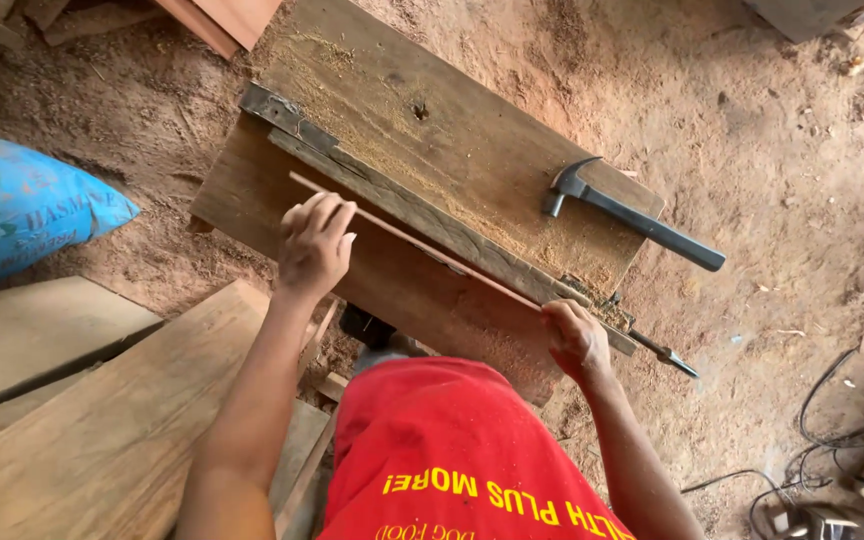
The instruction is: The recorder is aligning and preparing wood planks on a DIY workbench, using a hammer to adjust a guide rail.
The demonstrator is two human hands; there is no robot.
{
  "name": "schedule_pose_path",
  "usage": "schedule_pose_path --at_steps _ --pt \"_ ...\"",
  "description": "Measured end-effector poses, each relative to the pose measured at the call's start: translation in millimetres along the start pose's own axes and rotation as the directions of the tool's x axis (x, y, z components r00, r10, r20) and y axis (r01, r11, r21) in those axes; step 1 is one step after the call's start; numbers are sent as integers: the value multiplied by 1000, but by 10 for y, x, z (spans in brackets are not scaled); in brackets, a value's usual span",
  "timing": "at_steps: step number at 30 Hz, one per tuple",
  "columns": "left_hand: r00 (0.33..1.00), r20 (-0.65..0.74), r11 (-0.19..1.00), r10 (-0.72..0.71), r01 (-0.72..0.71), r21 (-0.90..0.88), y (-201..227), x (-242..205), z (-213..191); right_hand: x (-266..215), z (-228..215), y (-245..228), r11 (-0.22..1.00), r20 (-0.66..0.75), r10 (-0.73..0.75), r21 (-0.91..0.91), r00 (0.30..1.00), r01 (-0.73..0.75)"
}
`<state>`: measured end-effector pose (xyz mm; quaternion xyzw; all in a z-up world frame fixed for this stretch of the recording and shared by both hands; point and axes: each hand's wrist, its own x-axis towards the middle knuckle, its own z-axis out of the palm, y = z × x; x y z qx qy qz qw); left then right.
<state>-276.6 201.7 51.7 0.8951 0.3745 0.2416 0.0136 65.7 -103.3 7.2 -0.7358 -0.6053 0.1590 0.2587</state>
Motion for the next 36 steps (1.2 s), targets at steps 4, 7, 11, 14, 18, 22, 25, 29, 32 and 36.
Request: schedule_pose_path --at_steps 4,7,11,14,18,22,25,29,32,36 --pt "977 182 994 111 -105 -42 -307 25 406 144 115 -160 995 -43 91 -32 995 -92" --pt "971 208 992 117 -105 -65 -453 -9 579 204 182 -233 996 -94 69 -45 993 -74" --pt "993 83 996 84 -81 -44 -609 -159 751 167 259 -276 997 -109 70 -27 992 -74" --pt "997 72 999 33 -33 -7 -577 -85 637 92 436 -171 990 -101 80 -110 992 -91" --pt "988 154 1000 -18 14 23 -664 -28 619 7 704 -180 920 -80 113 -368 990 -134" --pt "977 213 994 20 -41 97 -736 133 570 -45 810 -247 867 -174 83 -472 981 -157" --pt "962 264 988 68 -102 114 -824 196 551 -93 798 -167 898 -224 93 -403 970 -178" --pt "934 325 982 147 -177 64 -933 253 536 -6 509 -47 891 -242 212 -352 947 -289" --pt "920 331 973 212 -231 19 -959 294 487 237 59 -149 868 -19 408 -300 913 -395" --pt "899 340 959 275 -284 -25 -949 497 356 373 -67 0 832 175 485 -395 857 -390"
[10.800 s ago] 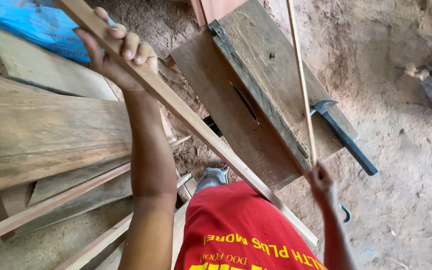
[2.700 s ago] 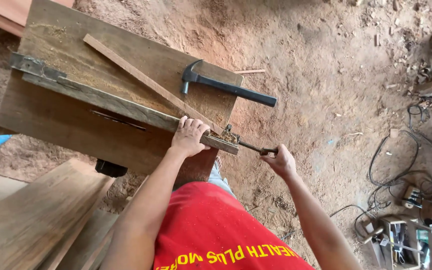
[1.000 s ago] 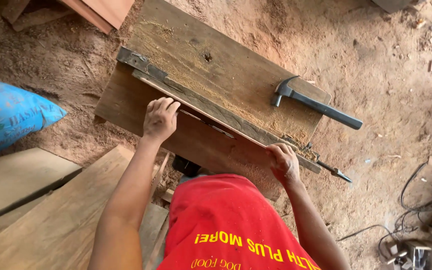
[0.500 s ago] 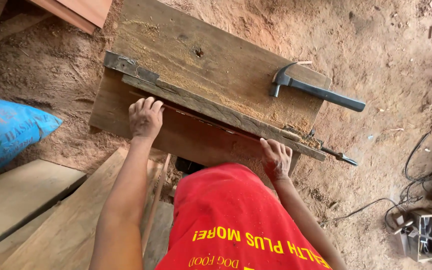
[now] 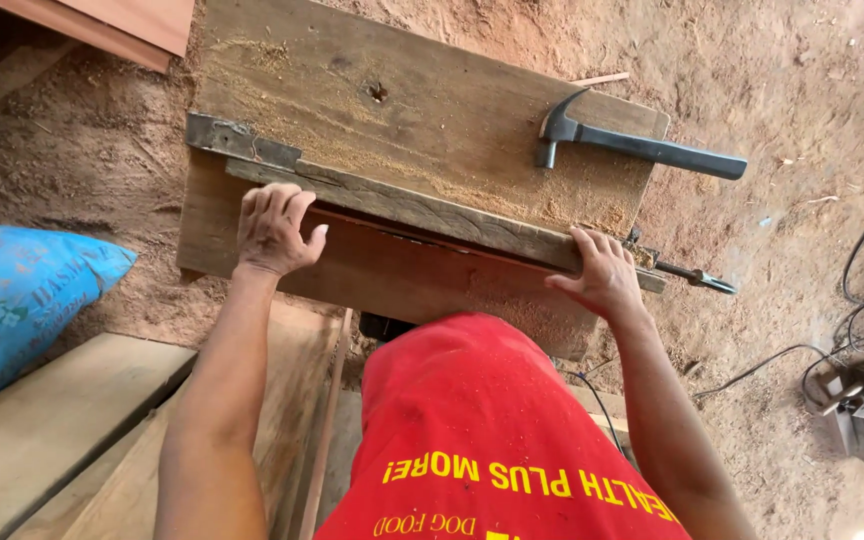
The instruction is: The recorder is aligning and preparing wood planks on a DIY workbench, using a hammer to adjust a guide rail.
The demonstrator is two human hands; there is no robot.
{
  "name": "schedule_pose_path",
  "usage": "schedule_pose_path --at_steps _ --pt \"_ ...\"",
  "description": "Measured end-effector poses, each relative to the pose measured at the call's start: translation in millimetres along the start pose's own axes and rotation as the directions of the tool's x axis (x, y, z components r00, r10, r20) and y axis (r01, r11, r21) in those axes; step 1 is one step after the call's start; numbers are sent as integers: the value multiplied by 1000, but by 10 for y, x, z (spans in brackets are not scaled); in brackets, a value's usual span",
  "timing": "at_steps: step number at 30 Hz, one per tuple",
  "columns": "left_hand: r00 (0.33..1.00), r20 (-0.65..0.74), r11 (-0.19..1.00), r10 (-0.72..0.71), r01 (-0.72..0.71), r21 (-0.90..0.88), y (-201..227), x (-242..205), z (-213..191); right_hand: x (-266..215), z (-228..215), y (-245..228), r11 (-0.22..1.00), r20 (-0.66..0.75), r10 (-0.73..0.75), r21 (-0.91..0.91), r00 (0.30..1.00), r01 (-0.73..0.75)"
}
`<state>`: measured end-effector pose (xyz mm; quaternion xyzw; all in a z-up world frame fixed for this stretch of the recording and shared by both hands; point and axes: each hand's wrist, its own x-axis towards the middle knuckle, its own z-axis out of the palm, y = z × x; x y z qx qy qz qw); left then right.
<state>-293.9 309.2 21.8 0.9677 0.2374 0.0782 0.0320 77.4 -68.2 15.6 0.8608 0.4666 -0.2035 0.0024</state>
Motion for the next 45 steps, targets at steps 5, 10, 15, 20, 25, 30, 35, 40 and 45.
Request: schedule_pose_path --at_steps 5,10,15,20,25,30,35,40,45 --pt "985 109 991 134 -133 -16 145 535 -264 -20 -139 119 989 184 23 137 983 -48" --pt "921 390 989 24 -78 124 56 678 -30 90 -5 -53 1000 169 -4 6 986 3" --pt "849 524 993 -66 6 116 70 737 74 96 94 -207 988 105 116 94 988 -126" --pt "939 345 999 4 -21 47 2 662 217 70 235 -81 996 -33 60 73 998 -58" --pt "924 381 1000 -15 16 1 126 790 45 103 210 -69 994 -42 73 83 996 -70" --pt "896 444 1000 -4 -5 19 17 738 97 170 169 -125 991 18 108 74 994 -109" --pt "912 406 995 -56 19 95 89 707 128 -11 -84 110 984 -107 43 178 993 -23" --pt "927 373 988 -24 -34 149 -71 538 392 -430 604 1499 719 -445 636 637 631 -276" --pt "930 365 985 -52 -12 172 56 592 447 -651 676 2112 -209 245 956 954 161 -215"
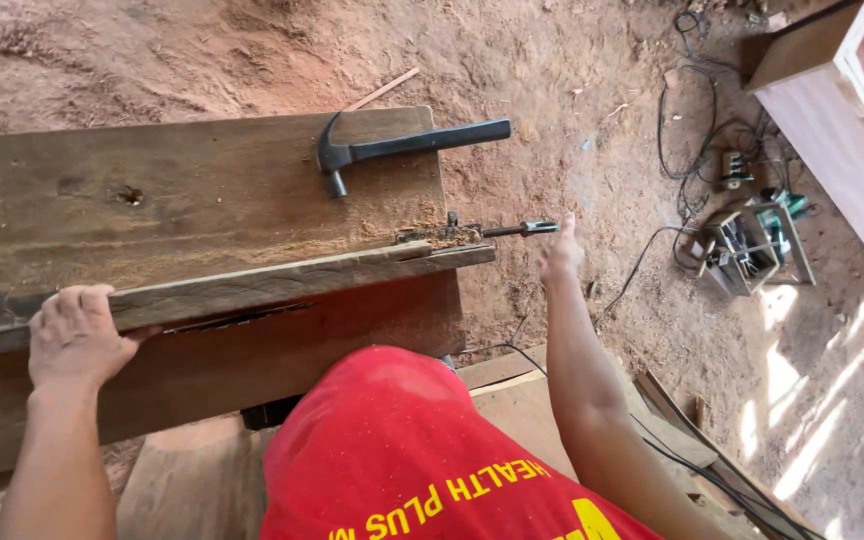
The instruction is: The recorder is aligning and preparing wood planks on a DIY workbench, using a hammer to adjust a guide rail.
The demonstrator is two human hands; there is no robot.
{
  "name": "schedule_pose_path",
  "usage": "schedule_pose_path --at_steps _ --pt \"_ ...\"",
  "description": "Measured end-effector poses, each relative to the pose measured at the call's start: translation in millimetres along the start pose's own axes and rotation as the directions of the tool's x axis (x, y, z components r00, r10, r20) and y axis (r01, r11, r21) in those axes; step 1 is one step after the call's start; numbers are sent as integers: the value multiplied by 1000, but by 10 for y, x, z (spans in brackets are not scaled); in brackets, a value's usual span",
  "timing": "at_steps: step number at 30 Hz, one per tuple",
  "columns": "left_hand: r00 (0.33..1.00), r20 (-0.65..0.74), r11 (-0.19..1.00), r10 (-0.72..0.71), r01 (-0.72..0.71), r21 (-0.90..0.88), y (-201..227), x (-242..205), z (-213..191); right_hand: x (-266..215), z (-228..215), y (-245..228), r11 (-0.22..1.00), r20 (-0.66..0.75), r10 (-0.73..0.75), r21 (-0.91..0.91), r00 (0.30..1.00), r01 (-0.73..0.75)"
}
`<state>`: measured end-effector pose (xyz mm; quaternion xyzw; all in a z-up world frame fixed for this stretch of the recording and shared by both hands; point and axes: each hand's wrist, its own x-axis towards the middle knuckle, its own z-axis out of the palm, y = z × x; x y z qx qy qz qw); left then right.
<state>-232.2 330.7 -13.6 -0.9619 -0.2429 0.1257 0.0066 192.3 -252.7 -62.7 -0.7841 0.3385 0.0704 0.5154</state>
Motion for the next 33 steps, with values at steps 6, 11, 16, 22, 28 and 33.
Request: schedule_pose_path --at_steps 6,11,16,22,28,33 --pt "989 88 989 -123 129 -69 -7 -207 -196 148 590 178 639 420 492 420 762 -644" --pt "964 203 975 -171 195 -104 203 63 -443 -116 610 190 158 366 531 843 764 -514" --pt "957 239 980 -161 184 -75 231 71 -404 -244 575 -3 183 318 566 851 761 -492" --pt "952 246 982 -184 189 0 182 142 -383 1033 889 890 54 511 494 789 704 -611" --pt "970 206 992 -127 126 18 142 97 -250 133 784 280 284 438 448 757 779 -589" --pt "987 89 984 -132 142 -112 106 -84 -263 233 807 570 405 467 332 714 820 -571"
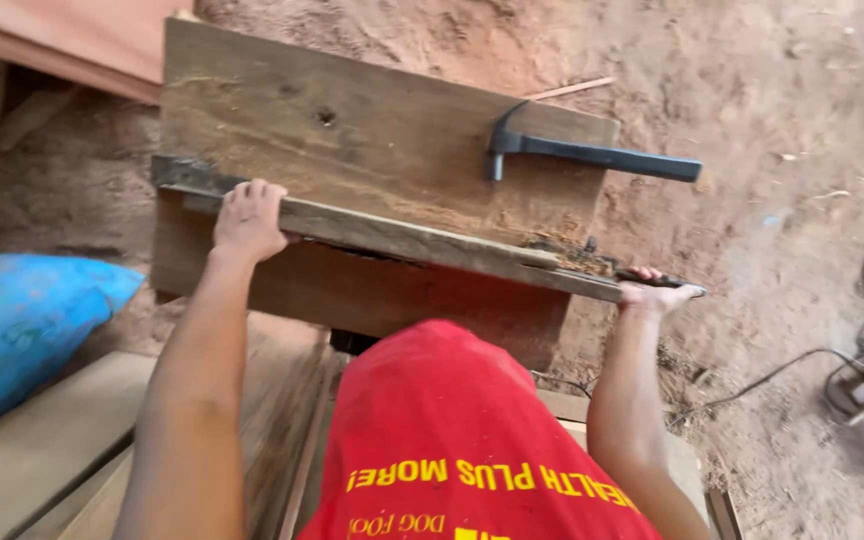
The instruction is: The recorder is aligning and preparing wood planks on a DIY workbench, using a hammer to adjust a guide rail.
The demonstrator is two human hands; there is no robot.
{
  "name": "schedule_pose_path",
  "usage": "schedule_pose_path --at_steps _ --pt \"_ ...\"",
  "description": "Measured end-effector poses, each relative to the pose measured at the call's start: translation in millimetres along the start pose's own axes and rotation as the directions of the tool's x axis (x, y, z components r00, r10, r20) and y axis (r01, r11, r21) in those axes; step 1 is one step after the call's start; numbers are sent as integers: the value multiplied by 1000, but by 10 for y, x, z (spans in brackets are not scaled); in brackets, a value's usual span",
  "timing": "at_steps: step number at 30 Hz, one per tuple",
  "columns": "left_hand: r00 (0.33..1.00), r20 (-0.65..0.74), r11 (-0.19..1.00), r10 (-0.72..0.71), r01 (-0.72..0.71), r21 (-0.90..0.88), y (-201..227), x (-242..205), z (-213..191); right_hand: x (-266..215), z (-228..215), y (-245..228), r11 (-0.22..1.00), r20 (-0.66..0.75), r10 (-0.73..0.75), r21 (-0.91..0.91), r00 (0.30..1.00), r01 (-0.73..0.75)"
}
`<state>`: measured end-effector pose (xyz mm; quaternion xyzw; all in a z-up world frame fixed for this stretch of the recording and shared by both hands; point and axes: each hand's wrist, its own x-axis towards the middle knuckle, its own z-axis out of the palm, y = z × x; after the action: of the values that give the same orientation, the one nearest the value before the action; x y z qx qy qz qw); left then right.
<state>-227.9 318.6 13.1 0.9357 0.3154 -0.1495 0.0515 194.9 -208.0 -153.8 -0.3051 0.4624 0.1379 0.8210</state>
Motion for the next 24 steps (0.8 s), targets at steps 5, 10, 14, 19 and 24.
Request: schedule_pose_path --at_steps 5,10,14,19,24 --pt "1000 9 1000 22 -22 15 45 -1 -35 2 -19 -16 999 -109 -52 -15 993 50" --pt "999 44 999 27 -29 32 -51 27 105 -173 18 -21 1000 -132 -28 -1 991 28" --pt "997 63 997 33 -37 70 -95 22 165 -291 65 -6 999 -169 -37 14 985 40" --pt "995 92 999 25 -28 29 -42 18 27 -406 96 -4 999 -181 -31 9 983 34" --pt "989 148 998 6 -15 58 22 37 -91 -357 44 -24 999 -195 -43 -39 980 36"
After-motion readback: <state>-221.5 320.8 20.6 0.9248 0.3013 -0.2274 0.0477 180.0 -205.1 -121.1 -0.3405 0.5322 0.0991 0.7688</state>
